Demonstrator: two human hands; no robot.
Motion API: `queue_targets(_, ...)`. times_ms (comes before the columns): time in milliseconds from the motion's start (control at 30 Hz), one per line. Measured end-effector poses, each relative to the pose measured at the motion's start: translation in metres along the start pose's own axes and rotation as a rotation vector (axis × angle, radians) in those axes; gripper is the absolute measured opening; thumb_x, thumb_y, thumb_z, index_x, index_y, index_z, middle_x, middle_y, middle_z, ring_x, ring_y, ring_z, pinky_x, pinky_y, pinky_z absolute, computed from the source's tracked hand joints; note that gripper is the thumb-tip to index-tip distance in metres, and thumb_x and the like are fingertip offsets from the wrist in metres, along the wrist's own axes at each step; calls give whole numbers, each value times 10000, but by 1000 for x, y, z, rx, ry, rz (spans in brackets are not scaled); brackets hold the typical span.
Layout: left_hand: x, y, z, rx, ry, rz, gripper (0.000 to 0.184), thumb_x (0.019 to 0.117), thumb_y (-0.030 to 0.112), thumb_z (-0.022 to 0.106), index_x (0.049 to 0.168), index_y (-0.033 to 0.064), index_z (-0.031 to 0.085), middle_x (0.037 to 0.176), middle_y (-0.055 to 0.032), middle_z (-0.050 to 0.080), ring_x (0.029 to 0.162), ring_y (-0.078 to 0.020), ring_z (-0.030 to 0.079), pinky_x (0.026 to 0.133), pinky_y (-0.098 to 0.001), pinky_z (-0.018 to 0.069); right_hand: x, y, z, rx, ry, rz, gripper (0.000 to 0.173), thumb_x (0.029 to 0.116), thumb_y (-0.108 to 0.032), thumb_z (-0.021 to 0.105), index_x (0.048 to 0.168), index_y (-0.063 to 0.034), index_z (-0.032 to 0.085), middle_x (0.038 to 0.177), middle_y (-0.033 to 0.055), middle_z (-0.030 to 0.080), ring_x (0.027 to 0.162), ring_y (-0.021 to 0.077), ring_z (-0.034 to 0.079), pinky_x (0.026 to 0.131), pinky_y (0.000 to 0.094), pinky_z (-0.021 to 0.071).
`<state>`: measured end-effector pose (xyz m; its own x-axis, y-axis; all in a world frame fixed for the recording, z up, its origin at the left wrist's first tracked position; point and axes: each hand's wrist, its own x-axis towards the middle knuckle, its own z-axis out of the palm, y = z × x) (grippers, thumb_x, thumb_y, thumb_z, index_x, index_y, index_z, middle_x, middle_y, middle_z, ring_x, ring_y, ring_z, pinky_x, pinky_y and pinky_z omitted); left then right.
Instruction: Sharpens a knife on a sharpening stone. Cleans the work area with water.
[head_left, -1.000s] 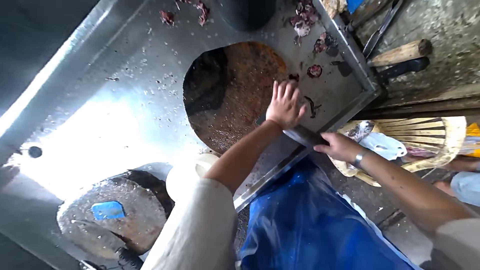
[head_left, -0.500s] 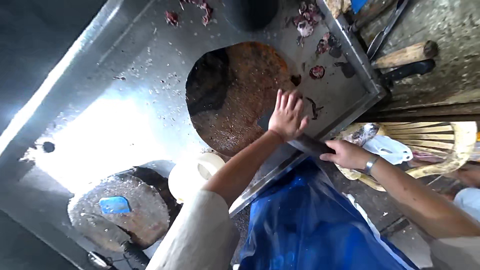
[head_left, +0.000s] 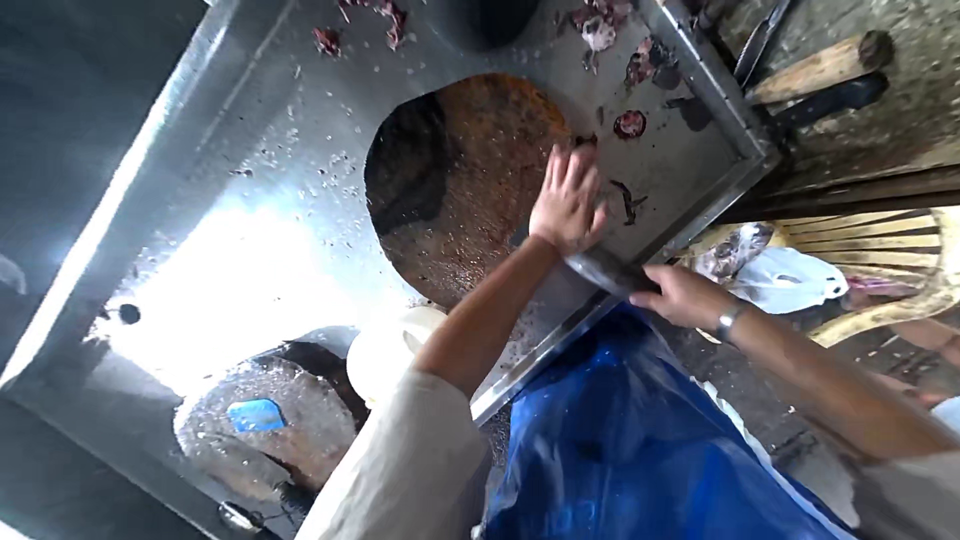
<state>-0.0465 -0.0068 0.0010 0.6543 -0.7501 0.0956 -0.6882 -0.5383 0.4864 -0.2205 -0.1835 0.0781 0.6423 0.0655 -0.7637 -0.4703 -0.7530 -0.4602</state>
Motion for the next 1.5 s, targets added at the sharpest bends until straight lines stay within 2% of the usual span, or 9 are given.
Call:
queue_targets(367,-6,-1,-1,24,-31,100,525,993,443,349,1141,72,689,1426,-177,568,1386,-402,472,1217,-575,272,-7,-15,14,6,-36,67,427,1019,-441,628,1178,-46,634,956,184,699,927,361,702,836,611,549)
queue_targets(533,73,-61,-30,113,-2,53,459,941,375,546,1239,42,655,1449,-204,535,1376,-420,459,1147,-527,382,68,-63,8,189,225,94,476,1015,-452,627,1277,-55,631,1094,206,703,1019,379,697,892,633,544)
queue_targets(633,56,-43,-27,121,-67,86,520,950,459,495,1241,54,643,1491,-216,492,1432,-429,406,1215,-539,306,45,-47,41,193,293,63,488,1019,-492,602,1272,-75,626,1017,191,713,923,365,716,798,621,579)
queue_targets(733,8,-10,-7,93,-117,182,533,994,483,403,1219,83,675,1458,-187,542,1434,-426,412,1231,-569,262,6,-24,61,169,127,81,490,1023,-474,590,1245,-38,635,1042,188,711,1007,341,705,908,580,556)
queue_targets(967,93,-64,-36,169,-97,32,573,942,477,549,1330,61,609,1515,-203,474,1458,-437,362,1225,-547,268,95,-89,6,292,312,96,460,1038,-408,595,1338,-59,601,1184,194,696,1113,361,681,953,601,534)
queue_targets(1100,36,-20,-19,187,-93,77,578,948,555,490,1251,90,648,1499,-191,498,1454,-431,376,1247,-610,177,49,-62,50,232,296,102,519,1024,-499,585,1333,-81,597,1071,196,709,973,378,710,825,626,575)
queue_targets(1233,1,6,-3,186,-148,162,564,991,570,447,1273,135,668,1492,-159,529,1448,-409,412,1240,-635,177,22,-47,55,211,101,138,557,1038,-497,549,1358,-43,581,1172,222,692,1125,381,674,985,602,515)
queue_targets(1367,91,-32,-47,192,-38,-31,510,1052,441,433,1412,113,584,1585,-199,419,1503,-427,318,1258,-623,126,92,-80,-23,601,255,103,552,1029,-403,627,1448,-76,475,925,167,653,684,260,664,643,451,598)
queue_targets(1500,116,-27,-129,-38,459,-56,260,992,301,581,1123,107,693,1340,-148,606,1281,-342,540,1059,-503,468,86,-65,-66,753,501,-96,696,1020,-275,636,1595,-243,245,1120,183,657,780,305,691,680,504,611)
